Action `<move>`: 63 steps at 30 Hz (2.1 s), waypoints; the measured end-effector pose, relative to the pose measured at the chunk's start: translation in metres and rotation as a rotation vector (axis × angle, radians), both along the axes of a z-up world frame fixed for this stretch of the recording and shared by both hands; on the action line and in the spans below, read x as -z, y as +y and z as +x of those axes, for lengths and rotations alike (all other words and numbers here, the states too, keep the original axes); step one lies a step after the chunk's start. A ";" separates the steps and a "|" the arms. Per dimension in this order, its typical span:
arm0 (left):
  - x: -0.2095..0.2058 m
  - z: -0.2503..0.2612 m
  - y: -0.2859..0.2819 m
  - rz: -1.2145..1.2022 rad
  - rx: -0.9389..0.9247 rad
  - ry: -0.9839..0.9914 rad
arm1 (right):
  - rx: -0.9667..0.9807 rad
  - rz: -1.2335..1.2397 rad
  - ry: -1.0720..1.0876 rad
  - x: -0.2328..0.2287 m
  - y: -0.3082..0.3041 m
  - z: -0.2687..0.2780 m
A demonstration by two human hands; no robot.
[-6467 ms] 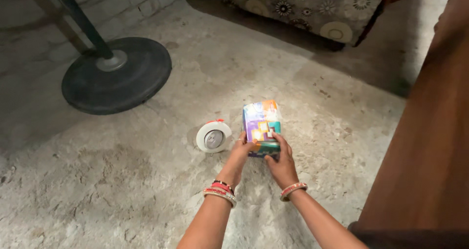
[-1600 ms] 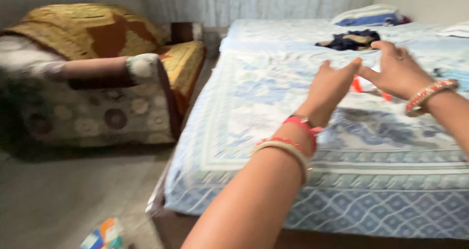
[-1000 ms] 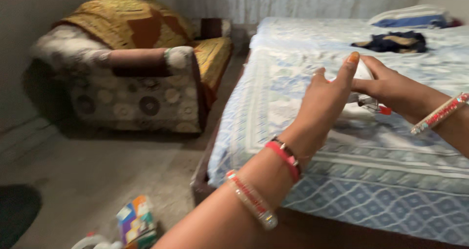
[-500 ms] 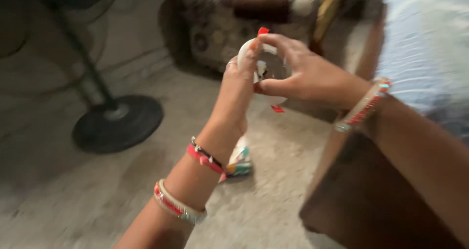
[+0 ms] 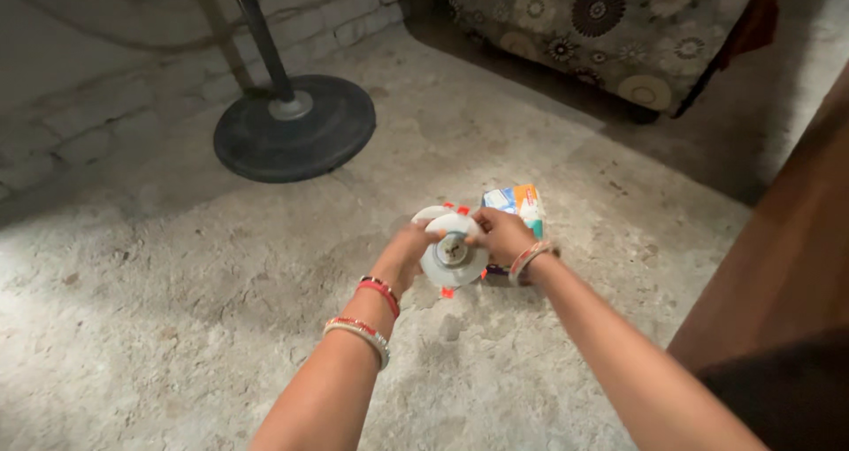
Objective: The person sorts through a pile of electrical components on the floor, picking up a box, light fixtures, and bulbs, and placing some items onto a nearby bed.
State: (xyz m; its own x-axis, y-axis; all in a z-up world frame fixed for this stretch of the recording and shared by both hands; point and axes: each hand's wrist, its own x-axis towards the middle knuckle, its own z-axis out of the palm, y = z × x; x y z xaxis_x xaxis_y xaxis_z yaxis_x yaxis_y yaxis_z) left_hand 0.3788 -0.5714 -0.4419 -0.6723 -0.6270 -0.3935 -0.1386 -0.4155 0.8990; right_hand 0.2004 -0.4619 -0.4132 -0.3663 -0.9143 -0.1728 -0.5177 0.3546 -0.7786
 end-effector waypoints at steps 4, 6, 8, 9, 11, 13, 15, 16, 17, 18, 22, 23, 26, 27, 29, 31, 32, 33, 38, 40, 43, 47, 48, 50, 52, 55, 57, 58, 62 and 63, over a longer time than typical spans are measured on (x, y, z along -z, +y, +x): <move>0.029 0.018 -0.009 -0.009 -0.119 -0.315 | 0.069 -0.081 0.155 0.046 -0.010 0.028; 0.043 0.025 -0.016 0.048 -0.182 -0.389 | 0.093 -0.139 0.227 0.066 -0.015 0.038; 0.063 0.023 -0.017 0.147 -0.172 -0.402 | 0.073 -0.219 0.344 0.081 -0.021 0.045; 0.074 0.022 -0.019 0.195 -0.167 -0.409 | 0.075 -0.271 0.383 0.087 -0.019 0.047; 0.095 0.016 -0.016 0.134 -0.198 -0.369 | 0.080 -0.377 0.459 0.094 -0.014 0.053; 0.110 0.007 -0.015 0.101 -0.239 -0.251 | 0.083 -0.401 0.474 0.093 -0.013 0.055; 0.116 -0.002 -0.013 0.095 -0.287 -0.051 | 0.097 -0.400 0.474 0.089 -0.013 0.056; 0.117 -0.003 -0.010 0.083 -0.306 -0.056 | 0.109 -0.386 0.468 0.086 -0.014 0.055; 0.115 -0.006 -0.009 0.069 -0.324 -0.060 | 0.123 -0.373 0.464 0.084 -0.015 0.054; 0.111 -0.007 -0.008 0.055 -0.342 -0.064 | 0.106 -0.372 0.452 0.082 -0.015 0.054; 0.100 -0.003 -0.007 0.073 -0.330 -0.158 | 0.044 -0.347 0.402 0.079 -0.021 0.047; 0.100 -0.003 -0.008 0.044 -0.355 -0.148 | 0.031 -0.334 0.386 0.080 -0.023 0.045; 0.101 0.000 -0.013 -0.020 -0.435 -0.213 | 0.006 -0.317 0.325 0.081 -0.026 0.045; 0.100 0.001 -0.016 -0.038 -0.466 -0.248 | 0.019 -0.292 0.320 0.081 -0.026 0.046; 0.096 0.009 -0.020 -0.037 -0.468 -0.258 | 0.044 -0.244 0.310 0.082 -0.028 0.052; 0.090 0.016 -0.021 -0.030 -0.493 -0.246 | 0.046 -0.253 0.218 0.082 -0.034 0.057; 0.086 0.020 -0.021 -0.023 -0.516 -0.229 | 0.047 -0.256 0.170 0.084 -0.037 0.061; 0.082 0.024 -0.021 -0.016 -0.538 -0.211 | 0.016 -0.262 0.192 0.085 -0.041 0.065; 0.080 0.045 -0.014 -0.146 -0.652 -0.432 | -0.137 -0.361 0.109 0.092 -0.061 0.087; 0.085 0.052 -0.017 -0.200 -0.678 -0.572 | -0.148 -0.348 0.133 0.093 -0.070 0.094; 0.084 0.054 -0.030 -0.291 -0.720 -0.623 | -0.114 -0.326 0.110 0.090 -0.087 0.101; 0.077 0.052 -0.046 -0.201 -0.707 -0.220 | 0.043 -0.402 -0.056 0.092 -0.105 0.101; 0.077 0.051 -0.051 -0.211 -0.679 -0.133 | 0.054 -0.427 -0.070 0.093 -0.108 0.099; 0.080 0.050 -0.055 -0.299 -0.660 -0.027 | 0.081 -0.478 -0.094 0.094 -0.113 0.091; 0.081 0.048 -0.058 -0.337 -0.655 -0.054 | 0.079 -0.563 -0.035 0.094 -0.112 0.087; 0.073 0.044 -0.060 -0.225 -0.663 -0.185 | 0.090 -0.664 0.087 0.088 -0.107 0.085; 0.069 0.045 -0.055 -0.034 -0.659 -0.133 | 0.143 -0.686 0.167 0.080 -0.103 0.082; 0.068 0.044 -0.056 -0.034 -0.634 -0.090 | 0.192 -0.681 0.201 0.075 -0.102 0.080; 0.081 0.035 -0.057 -0.184 -0.496 0.187 | 0.338 -0.602 0.335 0.062 -0.100 0.071; 0.082 0.033 -0.058 -0.261 -0.444 0.285 | 0.362 -0.568 0.335 0.062 -0.099 0.070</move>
State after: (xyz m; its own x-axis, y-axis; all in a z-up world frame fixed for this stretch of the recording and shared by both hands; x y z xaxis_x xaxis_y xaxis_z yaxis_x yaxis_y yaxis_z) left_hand 0.4116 -0.6292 -0.5236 -0.3800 -0.9245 -0.0306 0.2601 -0.1386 0.9556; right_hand 0.2706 -0.5613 -0.4750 -0.6111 -0.6420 0.4630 -0.6864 0.1385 -0.7139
